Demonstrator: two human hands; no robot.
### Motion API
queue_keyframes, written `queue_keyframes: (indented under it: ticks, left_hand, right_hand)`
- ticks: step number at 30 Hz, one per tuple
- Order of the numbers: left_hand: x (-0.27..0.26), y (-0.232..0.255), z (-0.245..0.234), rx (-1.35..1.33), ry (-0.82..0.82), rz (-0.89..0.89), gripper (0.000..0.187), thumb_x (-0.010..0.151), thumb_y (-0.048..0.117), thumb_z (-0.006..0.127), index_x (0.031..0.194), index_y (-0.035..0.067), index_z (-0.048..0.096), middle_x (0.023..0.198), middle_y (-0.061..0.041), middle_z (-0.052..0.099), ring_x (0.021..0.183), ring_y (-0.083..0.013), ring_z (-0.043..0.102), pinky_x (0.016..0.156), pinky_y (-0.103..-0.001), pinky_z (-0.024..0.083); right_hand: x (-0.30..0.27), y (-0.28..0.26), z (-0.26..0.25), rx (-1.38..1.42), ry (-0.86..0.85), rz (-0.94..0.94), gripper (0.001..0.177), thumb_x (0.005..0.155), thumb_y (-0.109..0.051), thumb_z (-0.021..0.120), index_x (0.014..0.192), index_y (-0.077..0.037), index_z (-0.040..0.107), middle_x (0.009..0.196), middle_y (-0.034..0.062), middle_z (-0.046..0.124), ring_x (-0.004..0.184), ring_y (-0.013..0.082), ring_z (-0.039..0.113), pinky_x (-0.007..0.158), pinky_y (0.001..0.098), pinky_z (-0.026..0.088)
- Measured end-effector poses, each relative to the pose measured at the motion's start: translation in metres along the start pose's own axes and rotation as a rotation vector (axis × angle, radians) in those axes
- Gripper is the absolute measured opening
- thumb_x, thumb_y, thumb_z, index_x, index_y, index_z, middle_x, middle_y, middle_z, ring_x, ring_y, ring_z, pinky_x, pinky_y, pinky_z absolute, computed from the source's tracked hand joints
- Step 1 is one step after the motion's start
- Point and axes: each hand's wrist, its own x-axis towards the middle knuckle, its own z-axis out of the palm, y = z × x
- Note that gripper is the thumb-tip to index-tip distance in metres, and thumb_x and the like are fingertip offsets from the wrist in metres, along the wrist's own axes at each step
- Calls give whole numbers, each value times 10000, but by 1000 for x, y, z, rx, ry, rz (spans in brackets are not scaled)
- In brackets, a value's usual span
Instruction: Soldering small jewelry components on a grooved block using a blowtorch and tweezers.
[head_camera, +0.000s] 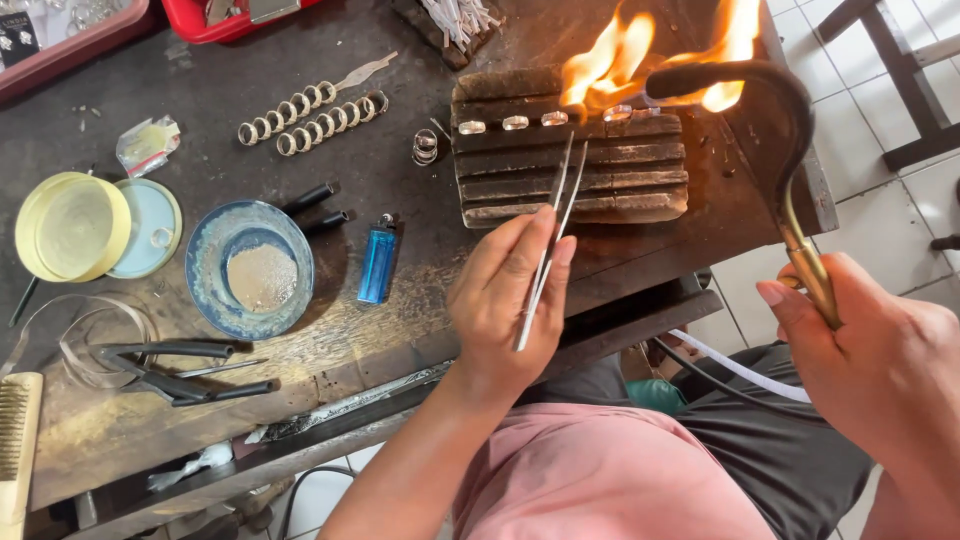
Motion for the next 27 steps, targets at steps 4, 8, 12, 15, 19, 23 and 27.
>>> queue_keyframes:
  ticks: [4, 8, 12, 15, 19, 23, 27]
  left_hand:
    - [12, -9, -36, 43, -73, 39, 214, 854, 40, 598, 1048, -29, 541, 951, -174, 598, 798, -251, 639, 727, -306, 550]
    - [30, -27, -60, 58, -139, 121, 192, 869, 37, 583, 1044, -32, 546, 938, -180, 590, 765, -239, 619, 684, -288, 557]
    - [30, -40, -61, 24, -170, 150, 180, 874, 42, 577, 1040, -23, 550, 933, -169, 594, 757, -243, 605, 683, -298, 542]
    - [19, -45, -59, -26, -178, 138, 189, 872, 45, 571, 1045, -24, 543, 928, -183, 587, 700, -235, 596, 649, -293, 539]
    - [13, -49, -61, -30, -190, 121, 189, 873, 61, 559, 1042, -20, 542, 933, -172, 592, 764, -239, 619, 694, -296, 548]
    - [13, -52, -61, -52, -185, 110, 190, 875, 66, 568, 1050, -4, 541, 934, -149, 596, 779, -246, 627, 705, -303, 538]
    - [12, -53, -60, -63, -177, 122, 192, 873, 59, 576, 1049, -5, 538, 935, -148, 597, 784, -246, 627, 718, -304, 543]
  right_hand:
    - [-2, -7, -8, 164, -74, 102, 211, 946, -319, 486, 865, -138, 558, 481, -6, 532, 428, 172, 481, 535, 295, 393]
    - [-6, -7, -2, 278, -81, 80, 238, 946, -313, 468, 884, -105, 566, 476, 17, 540, 402, 152, 478, 512, 279, 391]
    - [-12, -8, 7, 335, -15, 15, 184, 941, -221, 487, 862, -71, 558, 493, 17, 494, 385, 150, 423, 489, 269, 364]
    - [-15, -4, 14, 557, -21, 40, 222, 956, -158, 463, 813, 8, 496, 501, 66, 406, 349, 150, 320, 348, 271, 242]
    - [-22, -7, 19, 468, -15, 29, 200, 926, -171, 490, 849, 12, 520, 506, 70, 446, 374, 154, 343, 386, 271, 260]
    - [-24, -14, 15, 473, -19, 17, 204, 902, -177, 497, 852, 21, 501, 478, 76, 380, 376, 152, 283, 384, 288, 222]
    - [-25, -12, 13, 329, 77, -71, 215, 917, -184, 519, 902, 30, 534, 558, 81, 364, 429, 154, 285, 441, 279, 229]
